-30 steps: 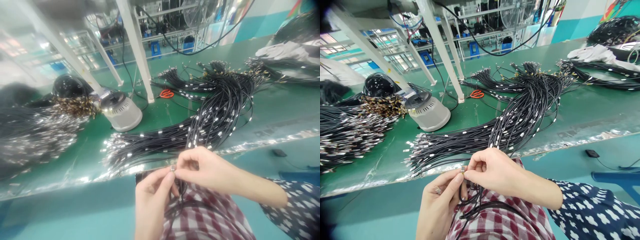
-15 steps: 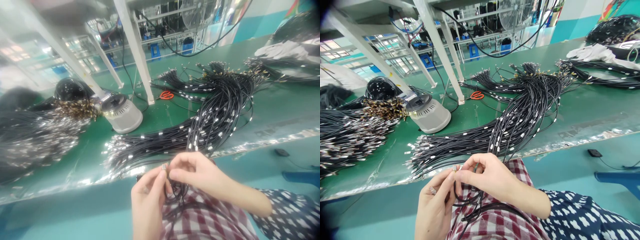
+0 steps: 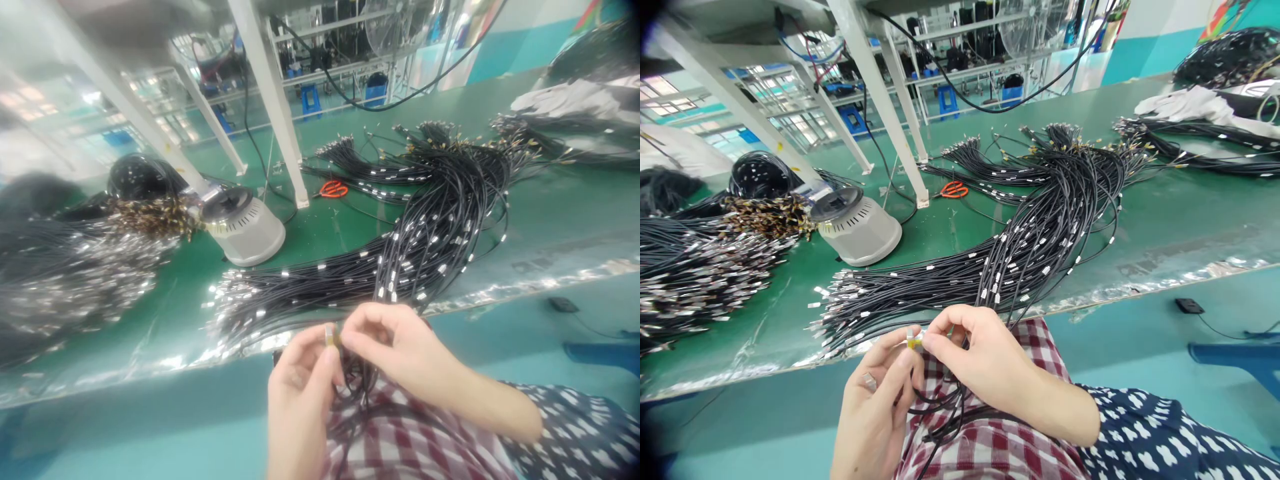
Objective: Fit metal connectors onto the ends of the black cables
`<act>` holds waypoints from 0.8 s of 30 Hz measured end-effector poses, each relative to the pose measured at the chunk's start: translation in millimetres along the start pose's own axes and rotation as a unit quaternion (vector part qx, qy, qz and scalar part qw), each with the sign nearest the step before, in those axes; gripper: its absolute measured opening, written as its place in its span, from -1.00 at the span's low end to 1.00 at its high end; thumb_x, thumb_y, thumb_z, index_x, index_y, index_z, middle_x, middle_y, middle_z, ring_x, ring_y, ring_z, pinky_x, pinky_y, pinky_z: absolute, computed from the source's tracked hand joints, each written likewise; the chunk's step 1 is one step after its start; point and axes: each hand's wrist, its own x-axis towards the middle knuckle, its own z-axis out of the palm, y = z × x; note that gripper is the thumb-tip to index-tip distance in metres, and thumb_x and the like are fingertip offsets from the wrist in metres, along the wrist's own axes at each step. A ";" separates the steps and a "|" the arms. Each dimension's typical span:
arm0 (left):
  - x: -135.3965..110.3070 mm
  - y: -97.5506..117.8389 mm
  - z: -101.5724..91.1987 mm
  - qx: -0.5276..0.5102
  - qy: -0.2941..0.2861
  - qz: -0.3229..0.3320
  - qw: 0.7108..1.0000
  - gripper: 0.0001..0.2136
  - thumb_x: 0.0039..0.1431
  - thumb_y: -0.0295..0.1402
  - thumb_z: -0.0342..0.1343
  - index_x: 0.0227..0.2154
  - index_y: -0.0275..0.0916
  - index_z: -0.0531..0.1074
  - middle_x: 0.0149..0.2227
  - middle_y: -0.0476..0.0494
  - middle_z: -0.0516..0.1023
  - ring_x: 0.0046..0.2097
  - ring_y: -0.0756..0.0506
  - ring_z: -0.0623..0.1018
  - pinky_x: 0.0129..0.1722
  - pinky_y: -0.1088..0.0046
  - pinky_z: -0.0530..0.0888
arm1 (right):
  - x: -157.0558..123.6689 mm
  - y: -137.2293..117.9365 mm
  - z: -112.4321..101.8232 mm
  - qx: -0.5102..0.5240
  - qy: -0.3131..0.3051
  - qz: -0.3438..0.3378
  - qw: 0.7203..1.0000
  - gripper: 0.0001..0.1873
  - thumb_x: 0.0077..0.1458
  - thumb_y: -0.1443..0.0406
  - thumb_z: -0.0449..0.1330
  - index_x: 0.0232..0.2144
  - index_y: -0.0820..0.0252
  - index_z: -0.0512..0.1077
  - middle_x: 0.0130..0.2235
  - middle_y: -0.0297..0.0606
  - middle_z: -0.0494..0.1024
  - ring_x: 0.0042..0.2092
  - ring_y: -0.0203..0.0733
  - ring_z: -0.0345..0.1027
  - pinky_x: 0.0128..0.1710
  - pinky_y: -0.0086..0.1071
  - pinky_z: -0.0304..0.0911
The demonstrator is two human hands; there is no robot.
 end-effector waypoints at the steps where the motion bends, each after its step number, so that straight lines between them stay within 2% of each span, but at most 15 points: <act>1: 0.5 -0.3 -0.3 -0.001 -0.007 0.002 1.000 -0.74 -0.02 -0.29 0.32 -0.26 -0.23 0.46 -0.61 0.06 0.37 -0.58 0.10 0.27 -0.63 0.72 0.16 | 0.1 0.3 -0.1 0.000 0.000 0.000 1.000 -0.82 0.11 0.29 0.17 -0.48 0.27 0.47 -0.49 -0.35 0.47 -0.47 -0.36 0.20 -0.48 -0.50 0.14; 4: 3.0 -0.7 -2.2 -0.013 -0.021 -0.016 1.000 -0.77 -0.06 -0.35 0.35 -0.42 -0.24 0.39 -0.60 0.07 0.38 -0.58 0.11 0.28 -0.60 0.72 0.20 | 0.4 1.9 0.7 0.001 0.003 0.000 1.000 -0.84 0.11 0.29 0.18 -0.46 0.26 0.47 -0.46 -0.33 0.49 -0.44 -0.33 0.25 -0.46 -0.47 0.15; 7: 5.3 -1.3 -4.8 -0.017 -0.034 -0.042 0.998 -0.78 0.00 -0.34 0.31 -0.51 -0.27 0.35 -0.63 0.08 0.37 -0.65 0.17 0.14 -0.68 0.73 0.03 | 0.0 3.8 3.1 0.017 0.011 -0.014 1.000 -0.84 0.12 0.30 0.18 -0.47 0.25 0.46 -0.46 -0.33 0.49 -0.42 -0.32 0.28 -0.43 -0.47 0.18; 9: 5.9 -2.8 -5.5 -0.017 -0.047 -0.041 0.998 -0.79 0.06 -0.33 0.27 -0.51 -0.28 0.36 -0.60 0.06 0.41 -0.67 0.19 0.11 -0.69 0.70 -0.01 | -0.6 4.2 5.0 0.038 0.009 -0.020 0.999 -0.83 0.13 0.32 0.17 -0.49 0.24 0.42 -0.49 -0.34 0.49 -0.43 -0.32 0.29 -0.42 -0.47 0.21; 15: 5.2 -10.2 -1.6 -0.039 -0.058 -0.033 0.997 -0.81 0.13 -0.32 0.21 -0.50 -0.32 0.42 -0.49 -0.03 0.51 -0.69 0.21 0.17 -0.66 0.65 0.03 | 2.1 4.1 8.1 0.116 -0.024 0.000 0.993 -0.80 0.16 0.32 0.16 -0.51 0.26 0.36 -0.58 -0.38 0.42 -0.49 -0.34 0.29 -0.43 -0.44 0.24; 20: 5.4 -9.1 1.4 -0.045 -0.066 -0.042 0.996 -0.78 0.14 -0.29 0.21 -0.52 -0.30 0.40 -0.60 0.03 0.42 -0.67 0.18 0.12 -0.67 0.65 -0.01 | 7.0 9.3 10.5 0.209 -0.056 0.006 0.976 -0.76 0.15 0.22 0.19 -0.47 0.25 0.30 -0.61 -0.41 0.40 -0.55 -0.36 0.31 -0.48 -0.46 0.26; 24: 3.1 -4.4 4.5 -0.062 -0.079 -0.051 0.994 -0.77 0.10 -0.27 0.25 -0.52 -0.30 0.39 -0.62 0.05 0.35 -0.58 0.13 0.23 -0.61 0.69 0.12 | 8.5 15.6 14.0 0.243 -0.070 -0.001 0.967 -0.71 0.15 0.16 0.19 -0.46 0.22 0.26 -0.60 -0.41 0.42 -0.55 -0.34 0.35 -0.50 -0.46 0.30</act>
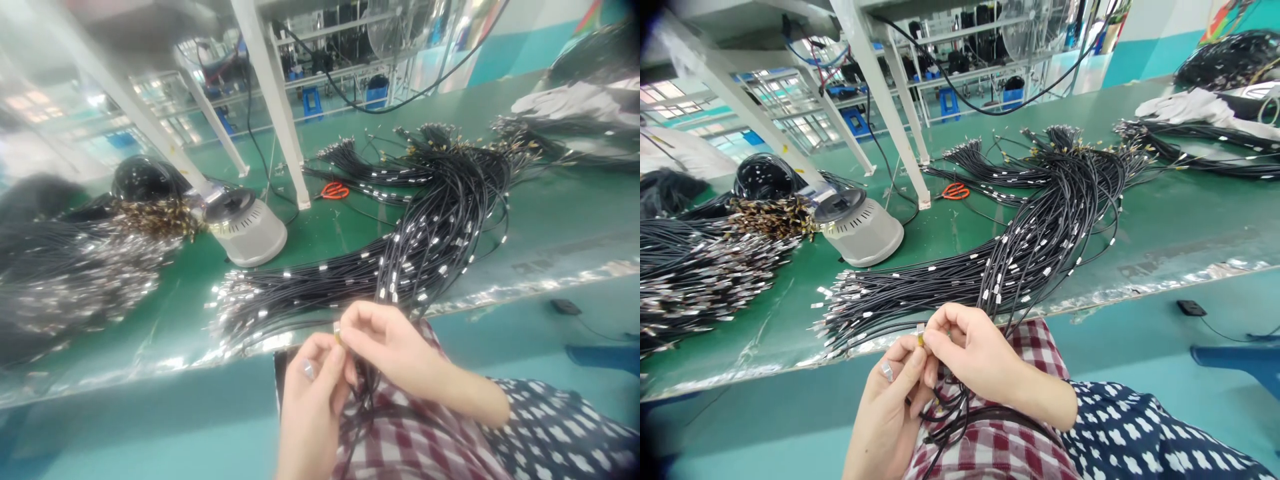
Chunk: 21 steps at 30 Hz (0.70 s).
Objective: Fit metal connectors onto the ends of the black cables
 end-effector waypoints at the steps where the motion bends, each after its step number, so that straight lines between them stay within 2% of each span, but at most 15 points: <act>1: -0.6 0.7 0.6 -0.003 -0.002 0.000 1.000 -0.78 0.09 -0.27 0.27 -0.50 -0.29 0.40 -0.62 0.06 0.34 -0.57 0.12 0.25 -0.59 0.69 0.15 | 0.0 1.4 -0.1 -0.003 -0.002 -0.003 1.000 -0.71 0.15 0.15 0.19 -0.46 0.22 0.26 -0.59 -0.41 0.42 -0.55 -0.33 0.36 -0.51 -0.46 0.30; 4: -1.2 2.3 -0.6 -0.011 -0.004 0.001 1.000 -0.76 -0.02 -0.28 0.35 -0.43 -0.27 0.41 -0.59 0.06 0.37 -0.56 0.12 0.28 -0.58 0.70 0.17 | -1.1 2.3 -0.4 -0.035 0.003 -0.019 0.999 -0.76 0.16 0.18 0.17 -0.43 0.21 0.29 -0.53 -0.42 0.41 -0.52 -0.34 0.37 -0.50 -0.47 0.31; 7: -0.5 3.7 -4.8 -0.012 0.003 0.004 1.000 -0.75 -0.09 -0.33 0.39 -0.51 -0.27 0.39 -0.61 0.06 0.40 -0.59 0.13 0.26 -0.62 0.71 0.14 | -3.5 -2.1 -0.3 -0.063 0.013 -0.032 0.997 -0.81 0.15 0.24 0.18 -0.44 0.21 0.31 -0.50 -0.40 0.41 -0.46 -0.33 0.38 -0.47 -0.48 0.29; 12: -1.7 3.6 -7.9 0.014 -0.002 0.014 1.000 -0.79 0.02 -0.34 0.31 -0.57 -0.30 0.40 -0.64 -0.02 0.44 -0.60 0.14 0.23 -0.63 0.72 0.09 | -3.5 -12.0 -2.6 -0.063 0.009 0.008 0.998 -0.76 0.03 0.21 0.30 -0.44 0.29 0.39 -0.60 -0.36 0.44 -0.54 -0.29 0.34 -0.48 -0.39 0.29; 17: -2.1 1.4 -7.2 0.025 -0.018 0.001 1.000 -0.75 0.09 -0.30 0.25 -0.57 -0.31 0.36 -0.62 -0.09 0.50 -0.68 0.18 0.08 -0.68 0.67 -0.05 | 4.4 -12.9 -9.1 0.006 -0.063 0.027 0.998 -0.70 0.01 0.16 0.33 -0.45 0.31 0.40 -0.63 -0.38 0.43 -0.60 -0.33 0.33 -0.53 -0.44 0.26; 21: 1.3 1.0 -9.8 0.012 -0.048 -0.017 0.999 -0.75 0.11 -0.29 0.22 -0.55 -0.31 0.35 -0.60 -0.11 0.53 -0.71 0.20 0.06 -0.68 0.63 -0.15 | 9.7 -9.4 -11.2 0.020 -0.108 0.022 0.994 -0.71 0.10 0.17 0.26 -0.45 0.31 0.37 -0.63 -0.40 0.43 -0.60 -0.38 0.31 -0.52 -0.49 0.21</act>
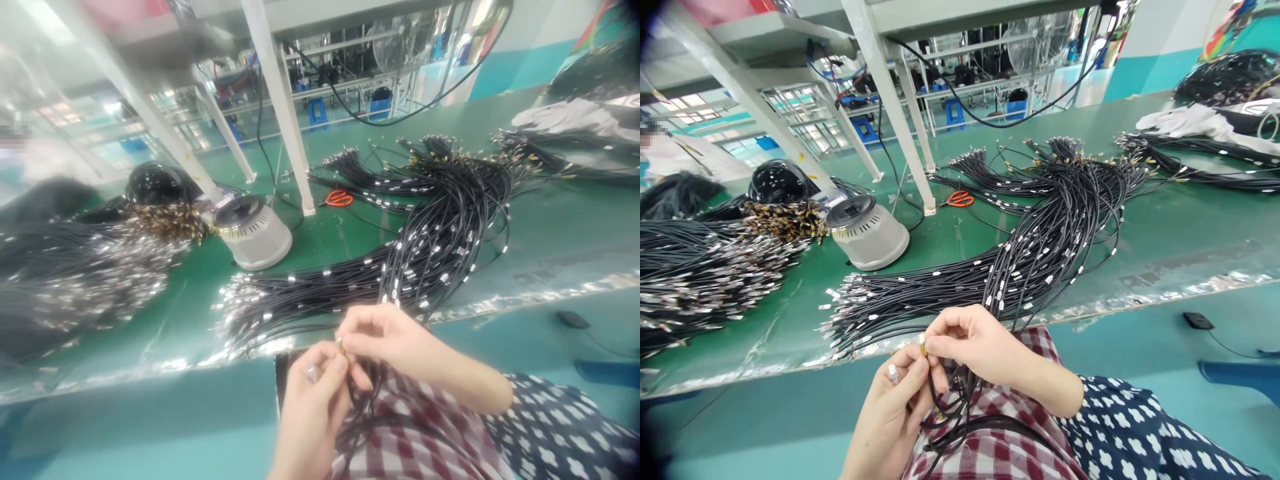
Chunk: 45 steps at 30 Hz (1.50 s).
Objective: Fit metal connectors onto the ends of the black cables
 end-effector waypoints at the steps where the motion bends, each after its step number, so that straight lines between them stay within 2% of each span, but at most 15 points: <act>1: 1.3 -0.1 -1.0 -0.004 -0.004 -0.004 1.000 -0.76 0.12 -0.29 0.21 -0.54 -0.31 0.35 -0.59 -0.12 0.54 -0.71 0.21 0.07 -0.67 0.64 -0.15 | 0.5 1.0 0.0 -0.013 0.006 -0.005 1.000 -0.71 0.13 0.17 0.22 -0.45 0.31 0.37 -0.62 -0.39 0.43 -0.59 -0.40 0.29 -0.54 -0.52 0.15; 3: 4.3 -0.5 -2.9 -0.007 -0.004 -0.009 1.000 -0.76 0.11 -0.29 0.22 -0.53 -0.32 0.36 -0.59 -0.10 0.52 -0.69 0.21 0.06 -0.65 0.64 -0.14 | 0.0 2.3 0.9 -0.042 0.020 -0.017 0.999 -0.70 0.18 0.15 0.17 -0.41 0.31 0.39 -0.61 -0.40 0.41 -0.59 -0.42 0.25 -0.57 -0.54 0.08; 6: 8.0 -1.2 -5.2 0.016 -0.008 0.003 1.000 -0.78 0.08 -0.27 0.24 -0.48 -0.33 0.40 -0.59 -0.05 0.46 -0.66 0.19 0.04 -0.65 0.61 -0.12 | -2.6 1.9 0.6 -0.084 0.044 -0.037 0.995 -0.72 0.14 0.14 0.21 -0.37 0.29 0.43 -0.49 -0.37 0.40 -0.53 -0.41 0.27 -0.52 -0.51 0.17; 8: 8.2 -1.9 -6.4 0.039 -0.010 0.025 0.999 -0.80 0.08 -0.28 0.24 -0.36 -0.33 0.43 -0.50 -0.06 0.48 -0.65 0.19 0.06 -0.64 0.59 -0.07 | -3.3 0.4 -3.5 -0.109 0.100 -0.049 0.988 -0.73 0.10 0.14 0.24 -0.39 0.28 0.46 -0.44 -0.36 0.39 -0.52 -0.42 0.24 -0.49 -0.49 0.19; 11: 4.3 -4.0 -7.0 0.087 0.007 0.049 0.995 -0.80 0.14 -0.27 0.18 -0.23 -0.26 0.38 -0.43 -0.03 0.48 -0.63 0.16 0.16 -0.60 0.58 0.08 | 1.0 -0.1 -14.7 -0.141 0.203 -0.043 0.968 -0.72 0.07 0.14 0.25 -0.39 0.28 0.48 -0.54 -0.43 0.32 -0.58 -0.46 0.08 -0.55 -0.51 0.07; 15: -4.0 -7.6 -6.6 0.217 0.069 0.116 0.967 -0.83 0.25 -0.21 0.03 -0.22 -0.19 0.36 -0.48 0.00 0.39 -0.43 0.00 0.35 -0.41 0.52 0.28 | 15.9 7.0 -22.2 -0.155 0.243 -0.060 0.956 -0.71 0.11 0.11 0.20 -0.31 0.25 0.44 -0.46 -0.40 0.37 -0.57 -0.45 0.12 -0.54 -0.50 0.08; 17: -6.6 -7.8 -7.0 0.234 0.040 0.110 0.965 -0.80 0.25 -0.18 0.01 -0.35 -0.20 0.37 -0.48 -0.02 0.40 -0.46 0.01 0.34 -0.44 0.52 0.27 | 24.4 12.8 -17.4 -0.162 0.228 -0.063 0.958 -0.72 0.15 0.12 0.16 -0.26 0.23 0.44 -0.39 -0.35 0.44 -0.52 -0.42 0.20 -0.48 -0.49 0.17; 20: -7.5 -6.1 -8.6 0.163 -0.091 -0.002 0.982 -0.71 0.22 -0.10 0.01 -0.45 -0.22 0.33 -0.73 0.14 0.17 -0.67 0.07 0.12 -0.61 0.52 0.06 | 35.3 20.2 -5.3 -0.180 0.103 -0.016 0.978 -0.76 0.07 0.17 0.23 -0.35 0.26 0.52 -0.40 -0.28 0.53 -0.46 -0.32 0.35 -0.44 -0.44 0.28; 23: -5.8 -3.1 -10.1 0.106 -0.102 -0.051 0.988 -0.71 0.06 -0.12 0.21 -0.47 -0.23 0.33 -0.71 0.20 0.10 -0.66 0.11 0.05 -0.61 0.53 -0.03 | 40.4 18.9 0.7 -0.193 0.000 0.027 0.981 -0.78 0.06 0.21 0.23 -0.38 0.28 0.54 -0.42 -0.25 0.57 -0.42 -0.24 0.42 -0.45 -0.43 0.30; 26: -2.2 0.1 -9.4 0.058 -0.079 -0.062 0.993 -0.70 -0.10 -0.29 0.34 -0.52 -0.23 0.27 -0.64 0.15 0.18 -0.59 0.11 0.11 -0.57 0.55 0.03 | 35.7 6.0 0.9 -0.209 0.020 0.018 0.978 -0.73 0.19 0.19 0.10 -0.30 0.26 0.51 -0.39 -0.28 0.53 -0.44 -0.33 0.36 -0.47 -0.48 0.24; 31: 5.8 4.4 -4.3 -0.021 -0.099 -0.067 0.993 -0.77 -0.14 -0.52 0.27 -0.51 -0.26 0.28 -0.58 0.14 0.16 -0.54 0.10 0.09 -0.56 0.54 0.05 | 20.9 -12.4 10.2 -0.358 0.036 -0.045 0.932 -0.95 -0.03 0.41 0.26 -0.50 0.22 0.50 -0.38 -0.32 0.48 -0.33 -0.28 0.36 -0.31 -0.44 0.27; 34: 9.2 4.5 -9.5 -0.033 -0.084 -0.042 0.995 -0.84 -0.01 -0.43 0.25 -0.39 -0.28 0.37 -0.54 0.08 0.26 -0.51 0.07 0.19 -0.51 0.53 0.16 | 22.6 -10.8 13.2 -0.338 0.059 -0.009 0.939 -0.89 0.01 0.38 0.23 -0.55 0.23 0.43 -0.47 -0.33 0.48 -0.42 -0.28 0.36 -0.40 -0.44 0.27; 38: 13.3 2.4 -29.7 0.088 -0.033 0.049 0.994 -0.84 0.15 -0.30 0.19 -0.43 -0.31 0.46 -0.45 -0.06 0.45 -0.37 0.01 0.36 -0.33 0.52 0.30 | 33.1 -5.7 11.0 -0.258 0.046 0.038 0.964 -0.84 0.08 0.30 0.18 -0.51 0.23 0.38 -0.52 -0.33 0.51 -0.55 -0.30 0.35 -0.54 -0.46 0.24; 40: 17.3 0.6 -40.2 0.114 -0.013 0.066 0.991 -0.78 0.13 -0.28 0.20 -0.52 -0.33 0.48 -0.51 -0.07 0.48 -0.43 0.04 0.34 -0.41 0.57 0.27 | 42.3 -5.8 10.7 -0.268 0.040 0.037 0.962 -0.86 0.06 0.33 0.19 -0.52 0.24 0.40 -0.52 -0.31 0.53 -0.55 -0.31 0.35 -0.55 -0.47 0.22; 45: 39.0 -4.9 -54.2 0.095 0.027 0.068 0.993 -0.72 0.08 -0.19 0.20 -0.35 -0.37 0.50 -0.59 -0.10 0.50 -0.67 0.10 0.21 -0.70 0.60 0.09 | 99.1 -18.4 16.5 -0.277 0.087 -0.007 0.957 -0.92 0.04 0.38 0.24 -0.48 0.28 0.49 -0.50 -0.33 0.52 -0.50 -0.37 0.29 -0.48 -0.51 0.22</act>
